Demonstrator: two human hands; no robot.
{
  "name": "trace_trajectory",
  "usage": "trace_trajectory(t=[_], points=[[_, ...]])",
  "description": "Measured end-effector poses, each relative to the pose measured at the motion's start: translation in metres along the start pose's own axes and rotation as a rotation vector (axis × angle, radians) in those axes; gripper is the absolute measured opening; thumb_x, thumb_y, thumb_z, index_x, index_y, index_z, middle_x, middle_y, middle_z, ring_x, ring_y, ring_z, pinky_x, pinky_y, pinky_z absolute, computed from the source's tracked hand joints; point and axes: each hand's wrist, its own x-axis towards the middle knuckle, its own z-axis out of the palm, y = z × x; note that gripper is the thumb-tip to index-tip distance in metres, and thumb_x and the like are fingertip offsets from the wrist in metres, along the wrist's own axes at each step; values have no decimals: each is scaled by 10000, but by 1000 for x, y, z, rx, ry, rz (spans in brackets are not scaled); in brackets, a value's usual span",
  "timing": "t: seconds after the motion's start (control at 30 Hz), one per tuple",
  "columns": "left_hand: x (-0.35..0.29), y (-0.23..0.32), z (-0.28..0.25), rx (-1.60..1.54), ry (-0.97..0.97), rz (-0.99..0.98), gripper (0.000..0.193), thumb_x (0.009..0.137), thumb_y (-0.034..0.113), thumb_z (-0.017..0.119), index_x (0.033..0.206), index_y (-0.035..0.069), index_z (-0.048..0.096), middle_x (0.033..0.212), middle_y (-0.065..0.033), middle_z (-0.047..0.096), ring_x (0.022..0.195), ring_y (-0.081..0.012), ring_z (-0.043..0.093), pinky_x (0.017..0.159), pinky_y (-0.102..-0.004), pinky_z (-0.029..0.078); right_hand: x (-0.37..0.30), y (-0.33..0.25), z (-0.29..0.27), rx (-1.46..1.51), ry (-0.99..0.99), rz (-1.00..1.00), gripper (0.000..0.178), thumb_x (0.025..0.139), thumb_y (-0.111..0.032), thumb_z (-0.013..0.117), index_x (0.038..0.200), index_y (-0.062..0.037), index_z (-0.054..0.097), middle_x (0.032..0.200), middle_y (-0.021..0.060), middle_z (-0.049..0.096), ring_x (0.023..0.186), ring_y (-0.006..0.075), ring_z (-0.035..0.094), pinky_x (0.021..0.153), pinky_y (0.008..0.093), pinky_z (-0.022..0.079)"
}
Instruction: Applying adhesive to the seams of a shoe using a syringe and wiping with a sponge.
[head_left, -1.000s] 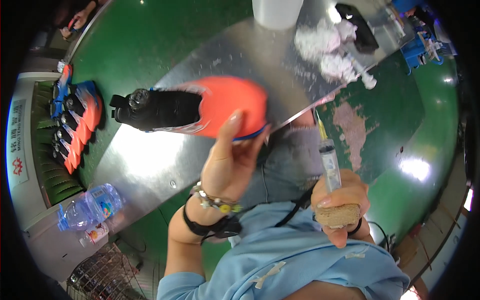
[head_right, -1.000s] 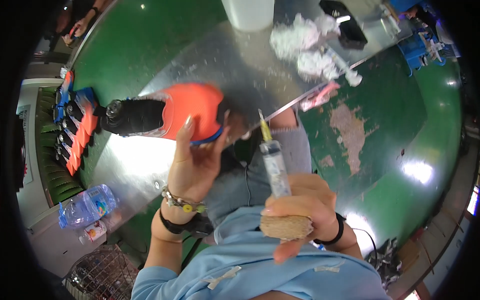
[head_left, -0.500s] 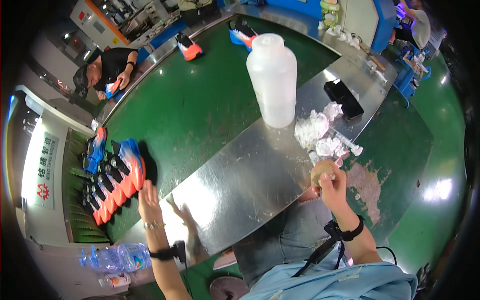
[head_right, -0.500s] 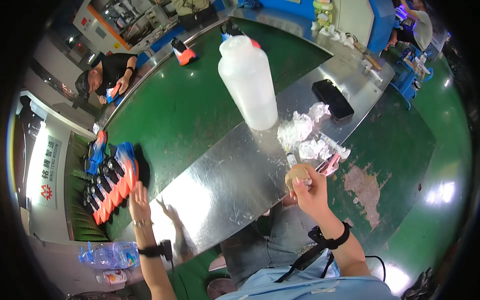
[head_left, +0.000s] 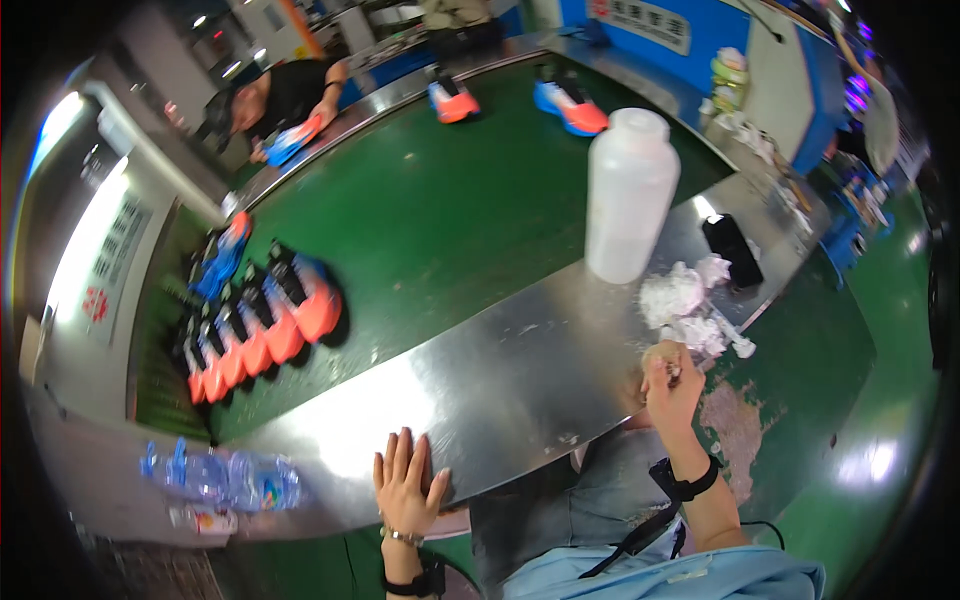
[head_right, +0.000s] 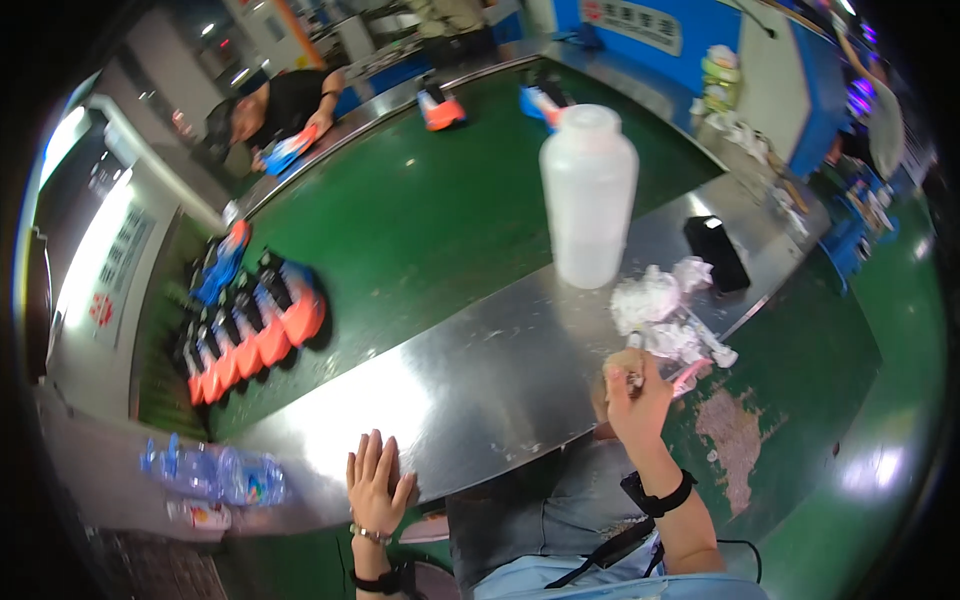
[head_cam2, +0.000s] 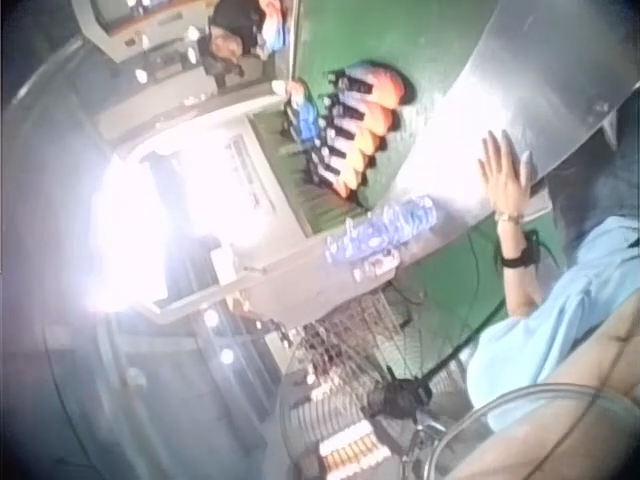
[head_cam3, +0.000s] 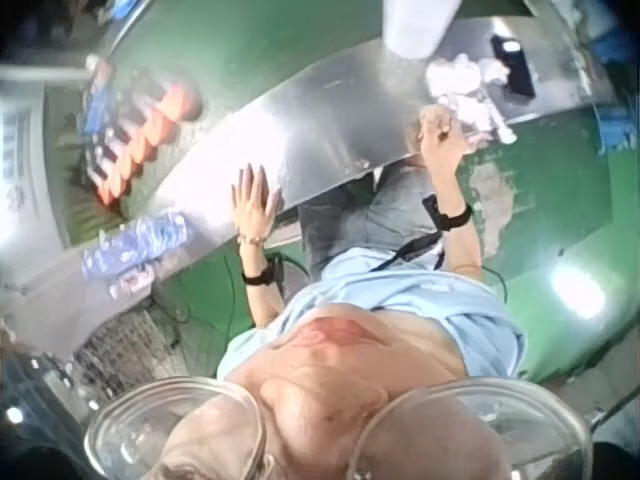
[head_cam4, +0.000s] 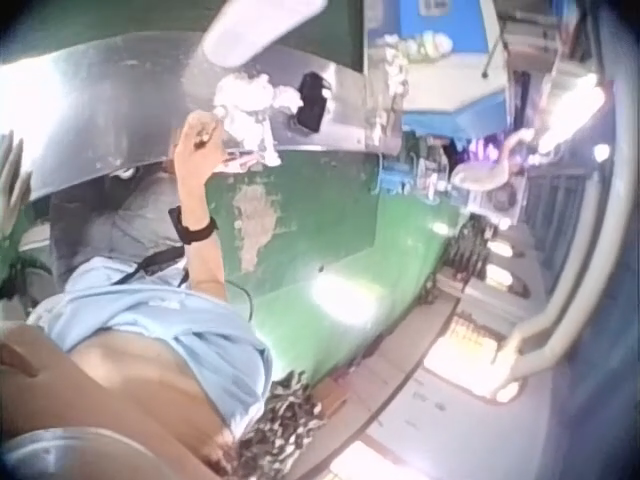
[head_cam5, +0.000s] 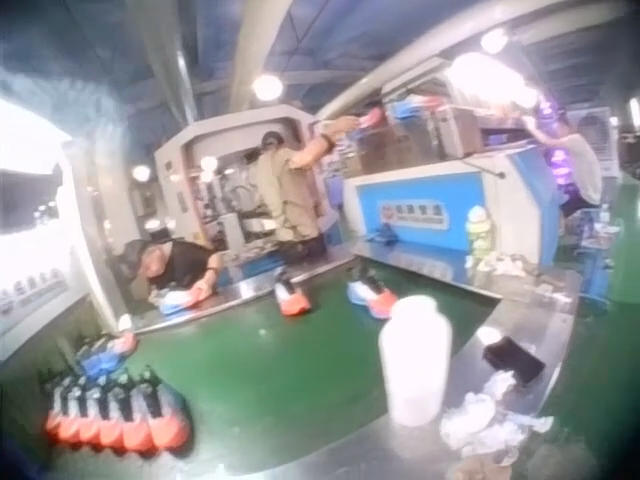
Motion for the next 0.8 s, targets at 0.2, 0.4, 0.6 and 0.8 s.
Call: trace_trajectory(t=[0.2, 0.4, 0.6, 0.8], points=[[-1, 1, -1, 3, 17, -61, 536, 811, 425, 552, 1288, 191, 483, 1383, -78, 390, 1294, -272, 328, 1057, -494, 191, -5, 3, 29, 106, 122, 146, 220, 866, -181, 562, 941, 23, 533, 621, 47, 565, 476, 88, 522, 450, 226, 398], [-1, 0, -1, 22, 52, -38, 531, 812, 440, 550, 1286, 209, 487, 1384, -60, 395, 1288, -252, 345, 1050, -494, 211, -7, 1, 34, -157, 156, -49, 222, 835, -178, 616, 940, 8, 554, 673, 67, 610, 548, 154, 587, 519, 270, 455], [-1, 1, -1, -3, 72, -41, 523, 808, 433, 559, 1272, 198, 504, 1372, -65, 411, 1282, -253, 355, 1050, -484, 215, -6, -6, 42, -350, 184, -193, 239, 807, -186, 661, 934, -10, 562, 690, 90, 620, 564, 243, 612, 533, 297, 468], [0, 2, -1, 3, 70, -34, 523, 806, 424, 567, 1267, 185, 510, 1371, -80, 412, 1282, -266, 356, 1045, -488, 223, -4, -4, 42, -399, 187, -196, 262, 793, -206, 671, 937, -14, 567, 689, 111, 627, 582, 281, 624, 528, 329, 472]])
